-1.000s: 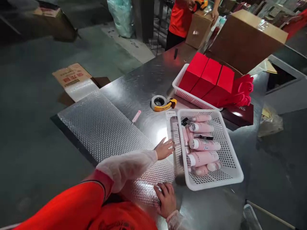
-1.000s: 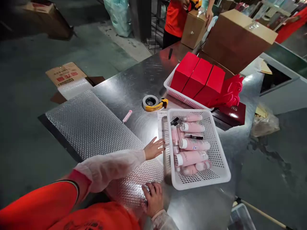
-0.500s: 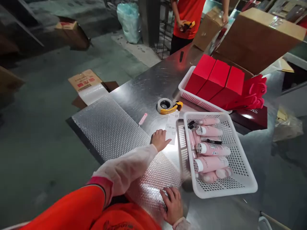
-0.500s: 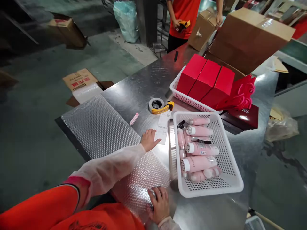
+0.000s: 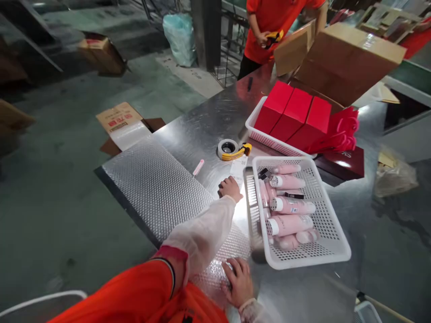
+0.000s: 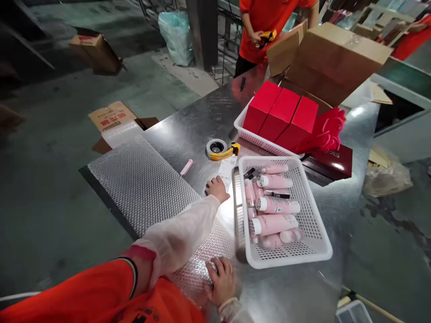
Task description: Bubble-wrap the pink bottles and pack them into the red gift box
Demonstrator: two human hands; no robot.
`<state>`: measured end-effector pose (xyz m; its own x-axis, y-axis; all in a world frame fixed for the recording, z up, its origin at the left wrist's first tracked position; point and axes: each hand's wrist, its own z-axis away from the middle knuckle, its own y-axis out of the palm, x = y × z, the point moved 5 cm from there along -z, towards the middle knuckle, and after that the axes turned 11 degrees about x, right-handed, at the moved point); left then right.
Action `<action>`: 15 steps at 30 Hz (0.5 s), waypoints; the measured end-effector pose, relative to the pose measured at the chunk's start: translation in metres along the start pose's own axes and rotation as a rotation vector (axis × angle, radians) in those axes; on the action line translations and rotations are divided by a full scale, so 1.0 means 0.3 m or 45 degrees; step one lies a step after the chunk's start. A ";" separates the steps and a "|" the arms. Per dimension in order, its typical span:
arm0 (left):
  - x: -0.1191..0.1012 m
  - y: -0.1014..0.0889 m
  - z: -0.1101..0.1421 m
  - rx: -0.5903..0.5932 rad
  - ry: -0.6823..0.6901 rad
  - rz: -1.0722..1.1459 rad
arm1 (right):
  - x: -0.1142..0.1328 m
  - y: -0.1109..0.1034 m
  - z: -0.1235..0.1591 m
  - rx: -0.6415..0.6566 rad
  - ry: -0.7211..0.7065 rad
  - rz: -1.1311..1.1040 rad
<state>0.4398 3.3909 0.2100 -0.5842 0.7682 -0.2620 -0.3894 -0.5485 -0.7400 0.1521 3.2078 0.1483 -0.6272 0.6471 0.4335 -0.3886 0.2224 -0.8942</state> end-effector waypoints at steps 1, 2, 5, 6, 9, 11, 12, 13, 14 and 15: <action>-0.002 -0.004 -0.001 -0.008 -0.012 0.017 | 0.001 0.000 -0.001 0.006 0.001 -0.004; -0.002 -0.007 -0.003 -0.012 -0.027 0.039 | 0.002 -0.001 -0.002 0.012 0.002 -0.008; 0.009 -0.018 -0.005 -0.021 -0.089 0.113 | 0.006 -0.009 -0.006 0.014 0.003 -0.021; 0.016 -0.023 -0.005 -0.020 -0.107 0.133 | 0.009 -0.014 -0.007 0.003 -0.002 -0.025; 0.044 -0.035 -0.005 0.008 -0.142 0.204 | 0.016 -0.030 -0.010 -0.029 -0.013 -0.039; 0.062 -0.038 -0.005 0.036 -0.137 0.262 | 0.019 -0.036 -0.013 -0.024 -0.012 -0.045; 0.070 -0.038 -0.005 0.049 -0.129 0.292 | 0.020 -0.038 -0.013 -0.018 -0.007 -0.047; 0.079 -0.037 -0.007 0.059 -0.118 0.324 | 0.021 -0.039 -0.014 -0.015 -0.004 -0.047; 0.087 -0.037 -0.009 0.064 -0.106 0.356 | 0.020 -0.039 -0.014 -0.015 0.005 -0.047; 0.096 -0.037 -0.014 0.066 -0.091 0.390 | 0.019 -0.039 -0.013 -0.020 0.013 -0.046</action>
<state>0.4303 3.4205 0.2081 -0.7279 0.5403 -0.4222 -0.2224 -0.7685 -0.6000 0.1558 3.2118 0.1608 -0.6056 0.6460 0.4646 -0.4003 0.2572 -0.8795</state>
